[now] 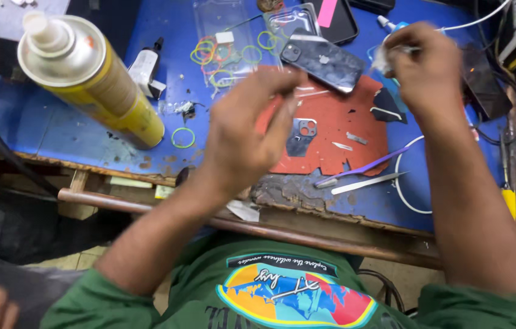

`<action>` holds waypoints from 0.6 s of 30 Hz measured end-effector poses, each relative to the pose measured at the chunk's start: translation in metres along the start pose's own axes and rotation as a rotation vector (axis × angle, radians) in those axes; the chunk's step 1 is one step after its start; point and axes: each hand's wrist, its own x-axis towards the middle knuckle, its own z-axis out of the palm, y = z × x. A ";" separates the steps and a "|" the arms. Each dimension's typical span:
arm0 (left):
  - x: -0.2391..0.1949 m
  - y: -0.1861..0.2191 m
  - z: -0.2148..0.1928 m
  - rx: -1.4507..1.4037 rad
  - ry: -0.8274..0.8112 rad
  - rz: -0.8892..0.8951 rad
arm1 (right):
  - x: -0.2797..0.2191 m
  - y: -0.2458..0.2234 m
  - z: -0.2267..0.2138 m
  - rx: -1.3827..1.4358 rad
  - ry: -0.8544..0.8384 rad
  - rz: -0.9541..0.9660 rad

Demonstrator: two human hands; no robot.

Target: The person cleans a black smartphone by wiping its back and edges with a white cloth. They spray a cleaning solution onto the cloth and continue wiping the device, focusing on the camera area and side edges.

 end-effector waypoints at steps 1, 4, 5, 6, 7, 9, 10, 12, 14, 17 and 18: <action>-0.006 0.003 0.003 -0.016 -0.030 -0.006 | 0.008 0.004 0.003 -0.067 -0.038 -0.008; -0.025 0.009 0.004 -0.077 -0.070 -0.111 | 0.023 0.015 0.018 -0.195 -0.188 0.091; -0.031 0.011 0.003 -0.088 -0.078 -0.134 | 0.027 0.017 0.021 -0.187 -0.256 0.203; -0.036 0.012 0.003 -0.099 -0.086 -0.157 | 0.031 0.018 0.024 -0.180 -0.326 0.314; -0.040 0.012 0.002 -0.109 -0.094 -0.180 | 0.033 0.019 0.026 -0.108 -0.346 0.353; -0.046 0.010 0.002 -0.138 -0.117 -0.232 | 0.036 0.019 0.032 0.037 -0.386 0.433; -0.047 0.008 0.002 -0.154 -0.130 -0.258 | 0.039 0.020 0.033 0.073 -0.386 0.454; -0.052 0.004 0.004 -0.177 -0.150 -0.319 | 0.040 0.022 0.034 0.142 -0.383 0.499; -0.055 0.000 0.009 -0.239 -0.163 -0.413 | 0.042 0.027 0.032 0.200 -0.353 0.499; -0.060 -0.006 0.023 -0.439 -0.166 -0.585 | 0.039 0.035 0.021 0.386 -0.342 0.504; -0.061 -0.007 0.029 -0.538 -0.163 -0.619 | 0.034 0.038 0.015 0.465 -0.344 0.507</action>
